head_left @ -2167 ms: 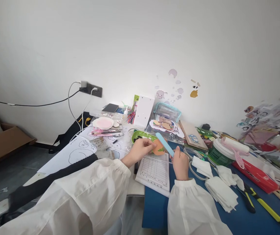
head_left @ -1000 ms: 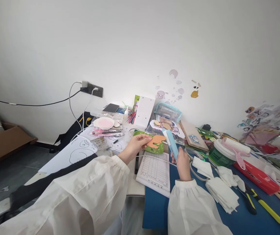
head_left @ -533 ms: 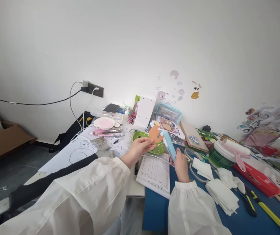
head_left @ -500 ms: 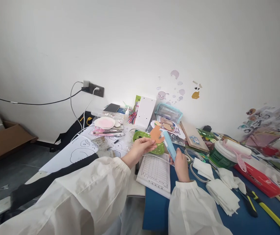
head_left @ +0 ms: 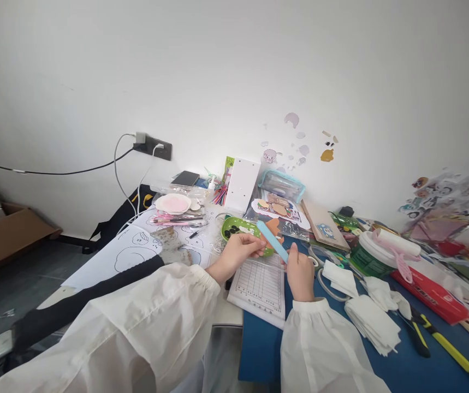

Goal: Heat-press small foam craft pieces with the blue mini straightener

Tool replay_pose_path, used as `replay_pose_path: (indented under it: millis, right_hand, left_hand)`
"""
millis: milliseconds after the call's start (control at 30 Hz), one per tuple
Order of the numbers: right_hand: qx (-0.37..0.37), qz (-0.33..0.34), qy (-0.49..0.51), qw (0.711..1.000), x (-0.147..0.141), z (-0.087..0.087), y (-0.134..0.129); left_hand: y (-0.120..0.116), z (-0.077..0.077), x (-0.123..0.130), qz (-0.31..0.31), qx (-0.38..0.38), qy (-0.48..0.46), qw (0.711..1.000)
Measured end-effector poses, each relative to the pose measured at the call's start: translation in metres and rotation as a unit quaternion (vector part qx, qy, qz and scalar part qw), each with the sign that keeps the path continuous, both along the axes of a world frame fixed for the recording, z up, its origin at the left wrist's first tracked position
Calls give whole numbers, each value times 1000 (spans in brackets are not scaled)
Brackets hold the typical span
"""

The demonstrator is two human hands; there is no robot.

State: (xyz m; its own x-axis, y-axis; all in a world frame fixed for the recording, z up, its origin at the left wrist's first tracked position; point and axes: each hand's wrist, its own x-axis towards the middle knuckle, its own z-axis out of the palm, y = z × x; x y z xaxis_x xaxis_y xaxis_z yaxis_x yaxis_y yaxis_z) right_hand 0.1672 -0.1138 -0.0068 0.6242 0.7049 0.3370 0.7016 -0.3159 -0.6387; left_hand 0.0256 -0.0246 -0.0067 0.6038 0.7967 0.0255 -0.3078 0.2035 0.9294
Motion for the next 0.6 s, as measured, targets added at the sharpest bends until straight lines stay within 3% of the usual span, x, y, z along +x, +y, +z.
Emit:
replay_pose_path:
  millis: [600]
  right_hand:
    - [10, -49, -7, 999, 2, 1, -1]
  left_hand:
    - [1, 3, -1, 19, 31, 29, 999]
